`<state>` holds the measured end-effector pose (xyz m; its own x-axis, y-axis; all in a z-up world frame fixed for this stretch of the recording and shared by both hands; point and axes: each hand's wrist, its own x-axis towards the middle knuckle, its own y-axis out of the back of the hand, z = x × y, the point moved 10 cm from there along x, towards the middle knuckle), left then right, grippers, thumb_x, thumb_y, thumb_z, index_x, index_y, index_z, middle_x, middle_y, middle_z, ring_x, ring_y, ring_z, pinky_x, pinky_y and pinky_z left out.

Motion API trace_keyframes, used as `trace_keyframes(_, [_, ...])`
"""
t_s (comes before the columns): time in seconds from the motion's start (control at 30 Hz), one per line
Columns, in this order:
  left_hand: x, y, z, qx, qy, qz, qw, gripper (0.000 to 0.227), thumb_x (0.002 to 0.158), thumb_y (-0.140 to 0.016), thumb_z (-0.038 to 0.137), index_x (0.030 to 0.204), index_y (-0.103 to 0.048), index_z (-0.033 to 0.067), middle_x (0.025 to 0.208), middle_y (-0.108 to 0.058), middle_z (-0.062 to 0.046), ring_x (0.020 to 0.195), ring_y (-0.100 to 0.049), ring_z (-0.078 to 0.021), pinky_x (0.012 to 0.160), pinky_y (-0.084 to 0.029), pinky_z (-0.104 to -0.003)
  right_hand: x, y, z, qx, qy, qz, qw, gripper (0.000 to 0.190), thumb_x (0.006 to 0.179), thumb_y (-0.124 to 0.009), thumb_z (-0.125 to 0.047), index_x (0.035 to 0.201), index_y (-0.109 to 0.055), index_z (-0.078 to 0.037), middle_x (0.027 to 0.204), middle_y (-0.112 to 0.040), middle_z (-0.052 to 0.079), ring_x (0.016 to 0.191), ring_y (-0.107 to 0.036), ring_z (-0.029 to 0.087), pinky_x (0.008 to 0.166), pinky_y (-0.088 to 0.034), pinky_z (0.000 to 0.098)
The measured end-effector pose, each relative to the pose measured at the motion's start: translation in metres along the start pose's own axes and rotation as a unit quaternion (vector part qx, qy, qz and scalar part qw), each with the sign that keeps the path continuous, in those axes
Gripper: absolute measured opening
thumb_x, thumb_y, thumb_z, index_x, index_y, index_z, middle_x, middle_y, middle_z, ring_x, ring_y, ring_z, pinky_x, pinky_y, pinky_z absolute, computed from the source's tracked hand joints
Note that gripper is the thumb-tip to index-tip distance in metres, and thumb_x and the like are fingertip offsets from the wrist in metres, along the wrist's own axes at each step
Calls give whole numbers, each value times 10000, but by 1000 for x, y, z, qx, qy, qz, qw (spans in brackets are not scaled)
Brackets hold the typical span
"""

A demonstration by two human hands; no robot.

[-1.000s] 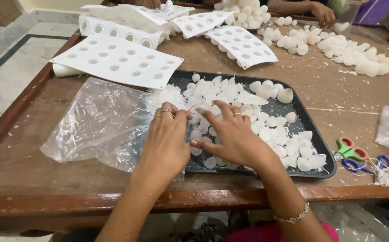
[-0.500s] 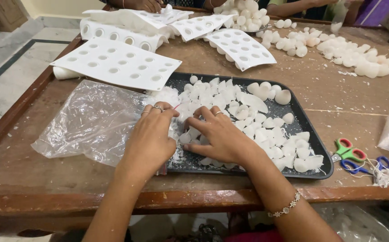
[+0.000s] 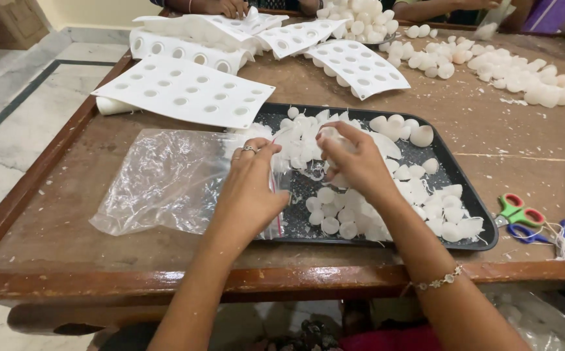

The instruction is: Removing molded wax components from a tray and sorting them into a plastic bag.

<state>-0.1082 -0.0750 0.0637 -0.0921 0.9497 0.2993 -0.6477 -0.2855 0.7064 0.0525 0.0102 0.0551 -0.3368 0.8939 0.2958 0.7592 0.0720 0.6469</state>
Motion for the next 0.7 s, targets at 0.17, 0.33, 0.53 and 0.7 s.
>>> trace_keyframes(0.17, [-2,-4,10,-19,-23,11,1000,765,605,-818,61,1317,-546,-2,1396,-492,-146,1340,-450,-313,1124,-374,-412,5,-26,46,502,-176,-68,844,320,1005,-503,-321,1164,-630,-74,938,-663,85,740,-627,129,527,-504,255])
trace_keyframes(0.33, [-1,1,6,-61,-16,21,998,726,628,-782,44,1319,-562,3,1353,-546,-143,1271,-548,-330,1070,-455,-408,1,-63,2,614,-166,-154,756,342,1038,-398,-336,1192,-580,-90,933,-675,123,743,-637,173,480,-465,271])
trace_keyframes(0.53, [3,8,-7,-120,-20,76,990,722,644,-763,31,1331,-545,5,1330,-561,-146,1199,-610,-343,995,-498,-415,6,-82,-15,651,-178,-141,725,337,1057,-380,-313,1226,-559,-83,1027,-675,136,914,-669,231,598,-501,322])
trace_keyframes(0.7, [-1,14,-2,-108,-42,125,985,730,677,-786,44,1350,-512,-31,1388,-515,-184,1198,-600,-379,971,-502,-431,0,-84,-8,696,-211,-126,674,362,1050,-367,-311,1237,-551,-62,1147,-661,174,1033,-664,276,719,-532,343])
